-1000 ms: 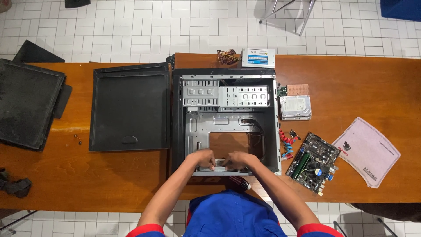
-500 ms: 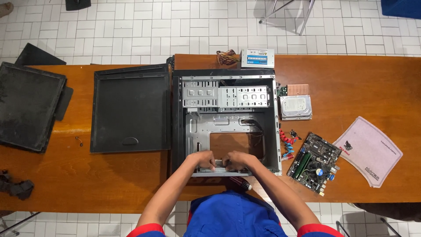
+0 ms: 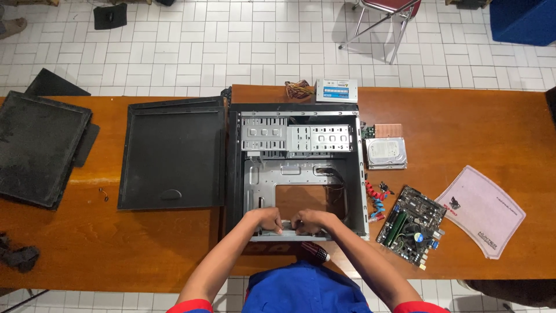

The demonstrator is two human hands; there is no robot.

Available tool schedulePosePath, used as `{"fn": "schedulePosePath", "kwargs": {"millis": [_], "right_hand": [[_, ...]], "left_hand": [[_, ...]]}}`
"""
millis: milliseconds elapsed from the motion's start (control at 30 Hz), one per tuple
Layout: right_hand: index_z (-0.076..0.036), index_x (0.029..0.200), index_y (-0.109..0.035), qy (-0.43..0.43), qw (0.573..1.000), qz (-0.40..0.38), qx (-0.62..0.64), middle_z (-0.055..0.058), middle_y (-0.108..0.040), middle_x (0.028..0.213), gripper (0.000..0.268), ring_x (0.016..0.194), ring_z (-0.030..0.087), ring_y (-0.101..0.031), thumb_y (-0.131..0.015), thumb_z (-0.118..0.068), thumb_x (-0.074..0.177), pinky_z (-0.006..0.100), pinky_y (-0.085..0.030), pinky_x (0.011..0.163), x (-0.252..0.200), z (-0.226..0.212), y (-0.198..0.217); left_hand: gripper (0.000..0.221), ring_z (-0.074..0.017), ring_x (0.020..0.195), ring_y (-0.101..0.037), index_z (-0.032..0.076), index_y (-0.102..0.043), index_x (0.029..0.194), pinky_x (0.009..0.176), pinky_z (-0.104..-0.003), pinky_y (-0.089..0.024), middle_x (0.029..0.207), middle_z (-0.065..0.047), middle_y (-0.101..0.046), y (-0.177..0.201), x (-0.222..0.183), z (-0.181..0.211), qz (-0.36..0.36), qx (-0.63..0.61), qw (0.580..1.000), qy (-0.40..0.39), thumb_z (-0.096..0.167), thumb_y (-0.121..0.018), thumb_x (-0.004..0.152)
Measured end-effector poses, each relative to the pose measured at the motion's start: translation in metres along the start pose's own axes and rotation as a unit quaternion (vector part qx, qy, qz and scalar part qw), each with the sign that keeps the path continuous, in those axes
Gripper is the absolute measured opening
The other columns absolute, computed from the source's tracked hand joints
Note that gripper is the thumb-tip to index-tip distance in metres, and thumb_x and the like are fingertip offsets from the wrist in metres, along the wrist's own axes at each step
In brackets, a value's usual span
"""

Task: Installing RAM onto a motherboard and preparing the computer case using a screwdriver.

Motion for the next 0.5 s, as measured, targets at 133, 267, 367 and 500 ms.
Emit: {"fn": "schedulePosePath", "kwargs": {"millis": [133, 267, 367, 500], "right_hand": [[-0.022, 0.113, -0.076, -0.014, 1.0, 0.011, 0.011, 0.007, -0.075, 0.116, 0.027, 0.113, 0.029, -0.07, -0.077, -0.032, 0.088, 0.042, -0.055, 0.095, 0.001, 0.005, -0.002], [-0.02, 0.117, -0.074, 0.001, 1.0, 0.015, 0.026, 0.008, -0.074, 0.119, 0.029, 0.116, 0.031, -0.068, -0.075, -0.029, 0.09, 0.044, -0.055, 0.097, -0.012, -0.007, 0.009], [-0.019, 0.12, -0.073, 0.005, 0.999, 0.014, 0.038, 0.01, -0.073, 0.122, 0.031, 0.119, 0.033, -0.067, -0.074, -0.026, 0.09, 0.045, -0.054, 0.099, -0.036, -0.031, 0.02], [-0.026, 0.123, -0.072, 0.002, 1.0, 0.003, 0.031, 0.007, -0.071, 0.128, 0.034, 0.123, 0.032, -0.064, -0.074, -0.03, 0.09, 0.043, -0.053, 0.102, -0.029, -0.022, 0.014]], "left_hand": [[0.018, -0.0331, 0.108, -0.069, 0.029, -0.08, 0.104, 0.089, -0.042, -0.056, 0.11, -0.007, -0.077, 0.008, -0.017, 0.011, 0.0, -0.007, 1.0, 0.007, 0.031, -0.078, 0.086], [0.019, -0.0325, 0.108, -0.07, 0.029, -0.08, 0.106, 0.089, -0.042, -0.056, 0.112, -0.007, -0.076, 0.008, -0.018, 0.011, -0.001, -0.005, 1.0, 0.01, 0.032, -0.078, 0.087], [0.018, -0.0311, 0.105, -0.071, 0.03, -0.08, 0.104, 0.087, -0.041, -0.057, 0.108, -0.005, -0.077, 0.008, -0.02, 0.013, 0.002, -0.008, 1.0, 0.017, 0.034, -0.078, 0.086], [0.019, -0.0305, 0.106, -0.071, 0.031, -0.08, 0.104, 0.088, -0.041, -0.057, 0.109, -0.003, -0.077, 0.008, -0.018, 0.011, 0.002, -0.005, 1.0, 0.024, 0.036, -0.078, 0.086]]}}
Point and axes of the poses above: each hand's wrist, its own x-axis towards the middle knuckle, its own y-axis out of the back of the hand, z = x × y, the point moved 2 cm from there along x, towards the middle knuckle
